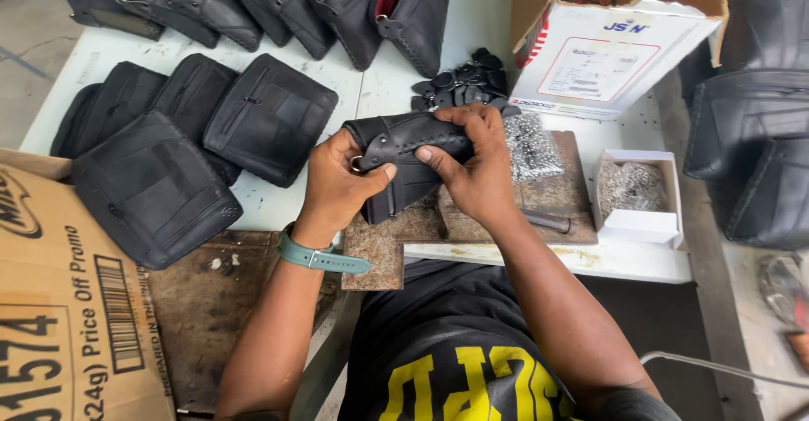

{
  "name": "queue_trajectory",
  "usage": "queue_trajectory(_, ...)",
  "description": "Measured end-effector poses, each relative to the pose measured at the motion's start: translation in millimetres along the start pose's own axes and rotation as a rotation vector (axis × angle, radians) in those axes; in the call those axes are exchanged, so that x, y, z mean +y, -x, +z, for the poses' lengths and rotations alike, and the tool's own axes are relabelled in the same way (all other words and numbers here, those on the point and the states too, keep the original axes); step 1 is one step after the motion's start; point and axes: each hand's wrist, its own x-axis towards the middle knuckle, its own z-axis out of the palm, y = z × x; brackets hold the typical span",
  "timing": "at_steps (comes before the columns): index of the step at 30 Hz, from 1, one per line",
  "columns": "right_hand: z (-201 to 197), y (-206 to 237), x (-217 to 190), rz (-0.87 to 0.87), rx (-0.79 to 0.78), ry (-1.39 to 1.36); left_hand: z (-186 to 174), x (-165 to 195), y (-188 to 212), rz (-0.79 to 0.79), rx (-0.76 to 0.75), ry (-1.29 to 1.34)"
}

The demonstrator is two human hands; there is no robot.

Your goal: The person assembles small black leather pouches by hand at a workbench. They pick up a pouch, insert a metal rivet, and use a hammer and punch to secure it. The person repeats this process on multiple pouches, inspecting each one after securing the rivet.

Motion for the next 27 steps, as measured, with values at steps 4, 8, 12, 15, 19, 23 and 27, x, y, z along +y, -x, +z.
queue_trajectory(4, -25.6, 1.9, 19.4, -0.044, -0.057, -0.011, 5.8, 1.6, 3.9, -0.001, 0.127, -0.158)
queue_trajectory(8, -83.3, -12.1, 68.0, 0.197, 0.030, 0.240, 2.6, -3.0, 4.6, -0.010, 0.086, 0.442)
queue_trajectory(12, -91.5, -31.1, 109.0, 0.137, -0.371, 0.717, 5.5, -10.7, 5.0, -0.026, 0.080, 0.446)
queue_trajectory(15, -80.4, -41.1, 117.5, 0.215, -0.512, 0.840, 13.4, -13.0, 8.4, -0.048, 0.076, 0.428)
queue_trajectory(19, -74.8, -45.6, 116.0, 0.239, -0.520, 0.851, 13.0, -7.9, 9.4, -0.084, 0.054, 0.470)
queue_trajectory(23, -86.4, -40.5, 123.1, 0.224, -0.391, 0.724, 11.0, -4.9, 6.0, -0.134, 0.058, 0.522)
queue_trajectory(27, -102.0, -25.5, 125.5, 0.321, -0.129, 0.300, 18.9, -8.3, 4.1, -0.050, 0.086, 0.474)
